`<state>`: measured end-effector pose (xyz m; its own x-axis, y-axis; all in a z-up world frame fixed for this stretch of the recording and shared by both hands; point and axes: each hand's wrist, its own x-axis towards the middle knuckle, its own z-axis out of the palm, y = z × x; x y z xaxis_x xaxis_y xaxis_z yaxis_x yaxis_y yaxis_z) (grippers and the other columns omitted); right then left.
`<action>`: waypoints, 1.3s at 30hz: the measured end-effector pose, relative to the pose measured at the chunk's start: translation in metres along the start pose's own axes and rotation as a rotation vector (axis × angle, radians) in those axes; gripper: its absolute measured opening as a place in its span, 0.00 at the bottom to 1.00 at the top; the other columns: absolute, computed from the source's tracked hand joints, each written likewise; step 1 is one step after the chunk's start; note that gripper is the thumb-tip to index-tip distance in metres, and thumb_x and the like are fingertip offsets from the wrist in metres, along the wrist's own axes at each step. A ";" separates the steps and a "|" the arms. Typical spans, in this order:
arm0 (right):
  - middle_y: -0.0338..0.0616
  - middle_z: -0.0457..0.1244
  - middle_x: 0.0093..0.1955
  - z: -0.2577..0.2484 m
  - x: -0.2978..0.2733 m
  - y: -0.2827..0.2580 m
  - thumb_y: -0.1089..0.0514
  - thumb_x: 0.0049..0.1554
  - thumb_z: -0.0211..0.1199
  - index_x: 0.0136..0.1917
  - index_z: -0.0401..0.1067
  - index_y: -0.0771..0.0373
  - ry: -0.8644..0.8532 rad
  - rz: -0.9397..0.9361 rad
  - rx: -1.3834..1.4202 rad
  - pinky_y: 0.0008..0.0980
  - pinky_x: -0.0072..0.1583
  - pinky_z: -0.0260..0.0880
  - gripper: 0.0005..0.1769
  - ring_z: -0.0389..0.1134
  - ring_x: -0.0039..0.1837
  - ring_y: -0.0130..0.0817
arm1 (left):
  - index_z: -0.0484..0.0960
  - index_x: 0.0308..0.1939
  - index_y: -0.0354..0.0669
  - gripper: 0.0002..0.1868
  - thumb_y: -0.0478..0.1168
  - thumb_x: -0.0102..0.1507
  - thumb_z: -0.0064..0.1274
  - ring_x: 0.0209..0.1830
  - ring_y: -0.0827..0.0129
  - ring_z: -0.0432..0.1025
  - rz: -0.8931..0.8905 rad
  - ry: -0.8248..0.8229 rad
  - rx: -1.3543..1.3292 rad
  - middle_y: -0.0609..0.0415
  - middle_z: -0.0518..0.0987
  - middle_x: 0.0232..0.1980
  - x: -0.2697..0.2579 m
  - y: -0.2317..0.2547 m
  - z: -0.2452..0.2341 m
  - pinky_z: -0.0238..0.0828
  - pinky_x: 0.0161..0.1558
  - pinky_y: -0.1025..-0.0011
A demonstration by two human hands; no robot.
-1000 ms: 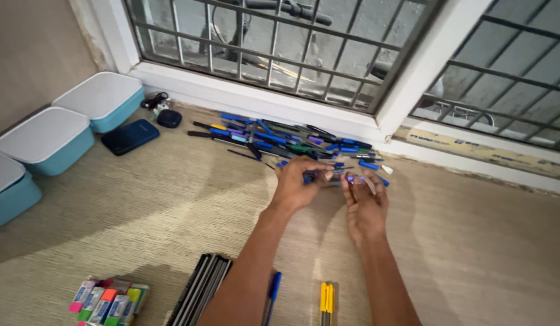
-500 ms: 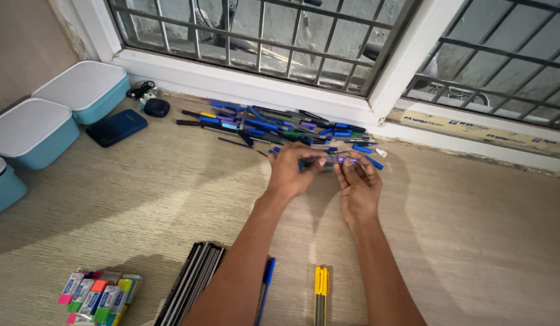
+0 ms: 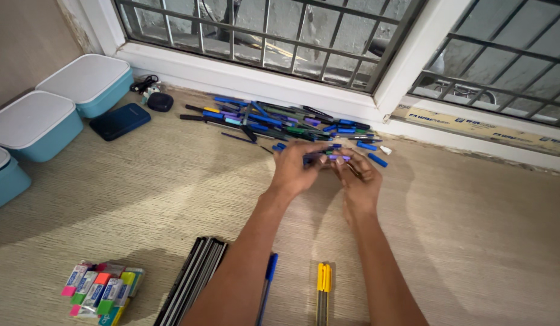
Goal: The person assembles pens by picking up pen bodies and refills from a pile on the floor, inserting the refills into the bodies, and placing the assembled pens on the floor. The person handles various colored pens and refills throughout the task.
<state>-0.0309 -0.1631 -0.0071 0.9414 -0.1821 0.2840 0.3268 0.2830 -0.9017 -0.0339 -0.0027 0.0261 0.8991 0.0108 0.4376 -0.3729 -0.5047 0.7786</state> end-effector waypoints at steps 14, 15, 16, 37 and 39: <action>0.45 0.69 0.52 0.004 -0.006 -0.003 0.71 0.60 0.62 0.64 0.73 0.71 0.023 -0.077 -0.069 0.32 0.57 0.78 0.18 0.71 0.51 0.30 | 0.78 0.52 0.40 0.12 0.30 0.64 0.54 0.37 0.74 0.74 -0.102 -0.052 -0.520 0.55 0.82 0.37 0.013 -0.033 0.032 0.73 0.39 0.72; 0.45 0.68 0.52 0.003 -0.004 -0.004 0.71 0.61 0.61 0.65 0.72 0.71 0.053 -0.079 -0.033 0.32 0.56 0.78 0.19 0.70 0.50 0.30 | 0.80 0.53 0.41 0.12 0.30 0.65 0.52 0.36 0.73 0.73 -0.079 -0.080 -0.502 0.54 0.82 0.37 0.014 -0.029 0.032 0.71 0.39 0.73; 0.45 0.68 0.51 0.000 -0.001 -0.006 0.72 0.60 0.59 0.66 0.69 0.69 0.088 -0.115 -0.002 0.32 0.55 0.78 0.20 0.71 0.49 0.31 | 0.81 0.51 0.40 0.11 0.30 0.65 0.53 0.38 0.73 0.75 -0.012 -0.075 -0.459 0.55 0.83 0.38 0.011 -0.025 0.031 0.71 0.41 0.73; 0.54 0.73 0.43 -0.076 -0.072 -0.143 0.74 0.49 0.65 0.51 0.79 0.77 -0.234 0.445 -0.710 0.35 0.45 0.78 0.15 0.75 0.43 0.41 | 0.82 0.49 0.41 0.22 0.35 0.52 0.69 0.23 0.69 0.77 -0.142 -0.603 -0.113 0.50 0.87 0.33 -0.098 0.124 -0.032 0.75 0.29 0.70; 0.57 0.73 0.44 -0.087 -0.083 -0.143 0.75 0.49 0.64 0.52 0.79 0.79 -0.270 0.532 -0.761 0.35 0.46 0.79 0.15 0.75 0.44 0.43 | 0.84 0.45 0.39 0.17 0.32 0.52 0.68 0.23 0.68 0.78 -0.153 -0.632 -0.118 0.49 0.87 0.33 -0.111 0.138 -0.029 0.76 0.29 0.68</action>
<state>-0.1627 -0.2709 0.0698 0.9692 0.0432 -0.2424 -0.1997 -0.4374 -0.8768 -0.1916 -0.0487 0.0975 0.8919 -0.4523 -0.0019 -0.2209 -0.4393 0.8707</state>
